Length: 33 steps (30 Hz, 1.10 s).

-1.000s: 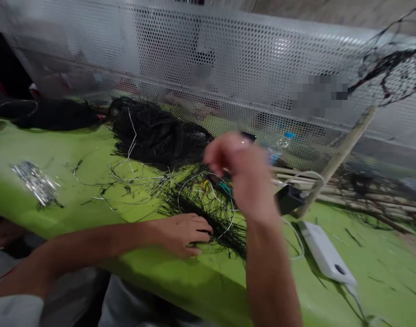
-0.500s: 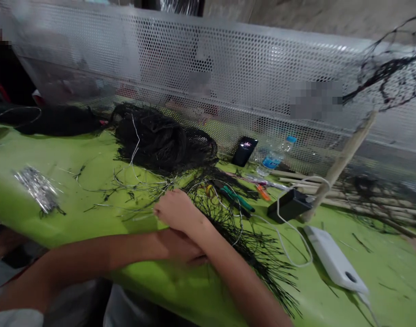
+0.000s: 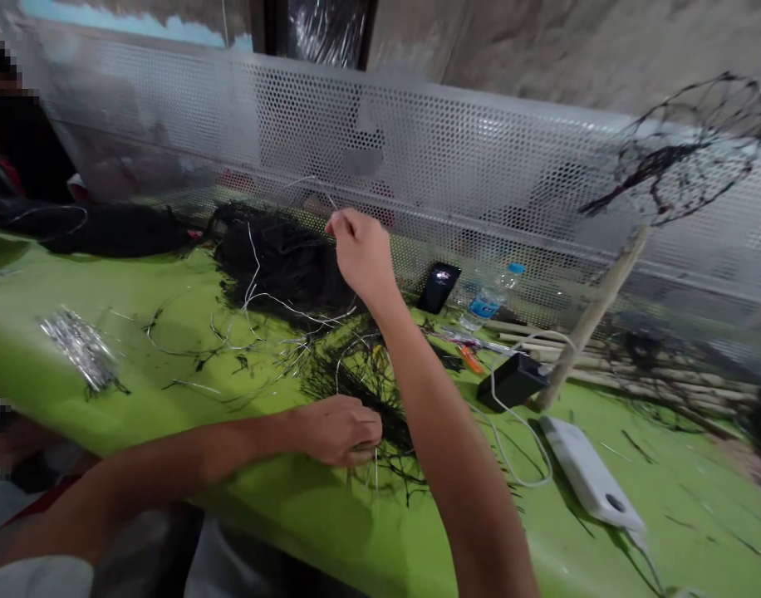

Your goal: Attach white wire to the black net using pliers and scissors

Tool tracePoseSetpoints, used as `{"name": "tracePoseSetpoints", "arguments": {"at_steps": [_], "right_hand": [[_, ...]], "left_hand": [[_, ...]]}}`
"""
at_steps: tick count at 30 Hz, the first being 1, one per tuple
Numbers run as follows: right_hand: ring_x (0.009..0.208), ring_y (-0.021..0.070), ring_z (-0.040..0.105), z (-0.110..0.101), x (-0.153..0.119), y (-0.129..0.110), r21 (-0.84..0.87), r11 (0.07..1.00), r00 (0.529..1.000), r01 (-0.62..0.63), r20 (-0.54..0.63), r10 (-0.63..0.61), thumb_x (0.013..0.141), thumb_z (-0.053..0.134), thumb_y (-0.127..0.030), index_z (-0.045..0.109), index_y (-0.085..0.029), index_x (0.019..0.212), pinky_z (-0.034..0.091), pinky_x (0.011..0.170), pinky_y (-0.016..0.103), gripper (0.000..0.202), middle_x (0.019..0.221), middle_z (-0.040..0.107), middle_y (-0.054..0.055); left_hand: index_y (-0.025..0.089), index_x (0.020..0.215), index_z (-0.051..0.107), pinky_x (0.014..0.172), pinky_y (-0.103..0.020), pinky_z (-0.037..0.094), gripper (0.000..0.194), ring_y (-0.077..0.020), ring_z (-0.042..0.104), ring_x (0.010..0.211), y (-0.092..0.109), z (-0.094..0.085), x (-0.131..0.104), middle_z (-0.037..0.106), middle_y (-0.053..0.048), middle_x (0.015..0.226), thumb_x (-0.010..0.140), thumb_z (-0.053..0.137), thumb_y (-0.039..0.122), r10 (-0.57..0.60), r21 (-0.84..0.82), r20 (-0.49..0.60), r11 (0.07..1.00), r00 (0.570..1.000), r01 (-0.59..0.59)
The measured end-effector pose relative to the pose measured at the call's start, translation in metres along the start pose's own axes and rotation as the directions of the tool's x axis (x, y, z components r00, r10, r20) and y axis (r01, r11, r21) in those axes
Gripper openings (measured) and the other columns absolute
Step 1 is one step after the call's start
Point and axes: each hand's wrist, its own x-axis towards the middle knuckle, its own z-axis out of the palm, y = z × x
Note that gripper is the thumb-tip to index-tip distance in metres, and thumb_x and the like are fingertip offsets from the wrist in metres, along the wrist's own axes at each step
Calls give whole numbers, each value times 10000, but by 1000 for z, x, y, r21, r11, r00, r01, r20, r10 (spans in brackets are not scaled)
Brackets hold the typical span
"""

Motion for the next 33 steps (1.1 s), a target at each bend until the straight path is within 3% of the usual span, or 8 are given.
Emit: {"name": "tracePoseSetpoints", "arguments": {"at_steps": [6, 14, 17, 21, 25, 27, 29, 33], "right_hand": [[751, 167, 590, -9, 46, -27, -31, 991, 991, 127, -45, -128, 989, 525, -156, 667, -210, 761, 466, 794, 300, 274, 684, 575, -18], [570, 118, 384, -70, 52, -70, -105, 986, 982, 131, -126, -143, 993, 607, -233, 748, -190, 772, 390, 633, 311, 265, 599, 348, -45], [584, 135, 390, -69, 43, -57, -136, 985, 967, 103, -217, -131, 971, 605, -196, 744, -201, 755, 394, 634, 326, 256, 594, 355, -37], [648, 153, 499, -41, 24, -13, -51, 996, 965, 70, -250, -81, 976, 560, -240, 734, -194, 799, 416, 670, 317, 253, 619, 460, -28], [691, 164, 531, -20, -3, 28, 129, 990, 981, 65, -192, -39, 991, 548, -329, 767, -209, 915, 432, 683, 311, 261, 726, 575, -6], [755, 182, 559, -20, -19, 41, 157, 983, 971, 99, -231, -61, 1001, 566, -376, 795, -229, 981, 460, 739, 332, 273, 803, 606, 11], [822, 210, 574, -26, -34, 50, 129, 985, 957, 117, -281, -76, 1006, 592, -436, 821, -269, 1034, 480, 792, 359, 284, 806, 590, 18], [720, 205, 545, -42, -59, 63, 175, 983, 974, 62, -226, -22, 1010, 611, -511, 826, -316, 1145, 466, 684, 350, 320, 766, 580, 16]], "left_hand": [[234, 1218, 707, 792, -345, 547, 328, -233, 716, 927, -10, -19, -5, 772, -49, 1123, 956, 559, 364, -21, 7, 43, 1000, 999, 21], [175, 1195, 744, 861, -291, 550, 232, -198, 738, 1011, -58, -40, -12, 755, -86, 1220, 1026, 614, 267, -113, 44, 105, 993, 988, 109], [152, 1232, 733, 938, -327, 544, 260, -221, 729, 1070, -54, -37, -10, 750, -110, 1243, 1010, 600, 185, -120, 49, 118, 992, 986, 115], [121, 1384, 650, 1107, -409, 472, 462, -276, 677, 1240, -26, -38, -9, 670, -173, 1414, 925, 611, 83, -87, -4, 102, 996, 991, 88], [160, 1418, 632, 1269, -489, 313, 537, -281, 624, 1331, -4, -48, -8, 644, -158, 1455, 882, 632, 115, -70, -163, 40, 984, 997, 75], [206, 1377, 662, 1260, -480, 344, 530, -251, 645, 1288, -1, -52, -7, 686, -109, 1384, 854, 647, 127, -115, -314, -23, 944, 993, 102], [218, 1339, 671, 1175, -435, 454, 493, -222, 662, 1234, -3, -53, -5, 705, -84, 1316, 858, 623, 118, -234, -484, -104, 861, 967, 156], [175, 1359, 613, 926, -366, 582, 369, -193, 711, 1056, -21, -49, -3, 715, -113, 1185, 1027, 451, 172, -517, -715, -192, 656, 834, 242]]}}
